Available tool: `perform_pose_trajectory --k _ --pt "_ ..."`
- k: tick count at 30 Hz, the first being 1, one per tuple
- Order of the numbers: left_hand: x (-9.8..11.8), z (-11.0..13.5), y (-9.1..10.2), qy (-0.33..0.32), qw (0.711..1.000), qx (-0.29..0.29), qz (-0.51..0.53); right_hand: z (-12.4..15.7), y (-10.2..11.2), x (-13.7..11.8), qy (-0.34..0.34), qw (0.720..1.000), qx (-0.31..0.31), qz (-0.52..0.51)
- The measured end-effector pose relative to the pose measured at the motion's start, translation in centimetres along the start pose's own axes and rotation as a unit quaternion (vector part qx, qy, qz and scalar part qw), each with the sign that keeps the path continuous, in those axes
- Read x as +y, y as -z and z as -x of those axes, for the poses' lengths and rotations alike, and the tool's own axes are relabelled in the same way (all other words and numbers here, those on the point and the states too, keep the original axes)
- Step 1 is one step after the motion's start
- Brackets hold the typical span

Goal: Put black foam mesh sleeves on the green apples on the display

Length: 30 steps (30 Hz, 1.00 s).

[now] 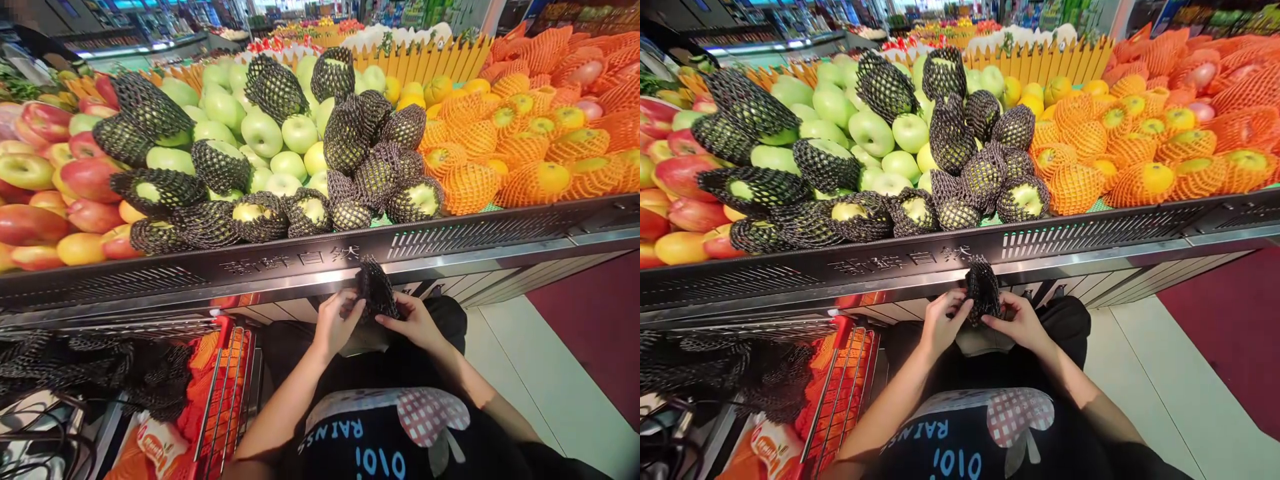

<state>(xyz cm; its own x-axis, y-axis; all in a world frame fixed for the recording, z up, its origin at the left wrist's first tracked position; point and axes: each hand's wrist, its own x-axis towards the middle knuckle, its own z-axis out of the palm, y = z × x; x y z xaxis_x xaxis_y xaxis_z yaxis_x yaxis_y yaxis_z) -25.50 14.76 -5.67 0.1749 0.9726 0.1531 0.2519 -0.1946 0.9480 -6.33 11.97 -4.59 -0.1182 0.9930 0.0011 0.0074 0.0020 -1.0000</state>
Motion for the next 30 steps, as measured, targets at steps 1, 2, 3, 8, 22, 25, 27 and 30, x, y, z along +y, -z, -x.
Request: perform_pose_trajectory --k 1,2,3,8,22,25,27,30 --pt "-0.2 -0.1 0.2 0.033 0.999 0.002 0.035 0.0 0.3 -0.1 0.009 1.0 0.022 -0.01" --pt "-0.3 -0.2 0.5 0.067 0.995 -0.006 0.074 -0.1 0.7 -0.2 0.017 0.998 0.051 -0.027" --pt "-0.4 -0.2 0.7 0.1 0.988 -0.021 0.112 -0.2 1.0 -0.3 0.02 0.996 0.08 -0.045" --pt "-0.1 0.6 0.8 0.157 0.958 -0.121 0.205 -1.1 1.4 0.5 -0.02 0.978 0.155 -0.136" --pt "-2.4 2.3 -2.6 0.277 0.862 -0.207 0.371 -0.4 1.3 1.1 0.13 0.983 -0.058 0.118" --pt "-2.8 2.0 -2.8 0.232 0.893 -0.201 0.33 -0.4 1.1 2.5 0.091 0.993 -0.02 0.071" --pt "-3.0 1.6 -2.7 0.189 0.924 -0.167 0.287 0.1 0.6 3.7 0.038 0.999 0.023 0.0" --pt "-3.3 1.1 -2.9 0.116 0.968 -0.08 0.207 1.3 -0.4 5.2 -0.066 0.992 0.029 -0.106"
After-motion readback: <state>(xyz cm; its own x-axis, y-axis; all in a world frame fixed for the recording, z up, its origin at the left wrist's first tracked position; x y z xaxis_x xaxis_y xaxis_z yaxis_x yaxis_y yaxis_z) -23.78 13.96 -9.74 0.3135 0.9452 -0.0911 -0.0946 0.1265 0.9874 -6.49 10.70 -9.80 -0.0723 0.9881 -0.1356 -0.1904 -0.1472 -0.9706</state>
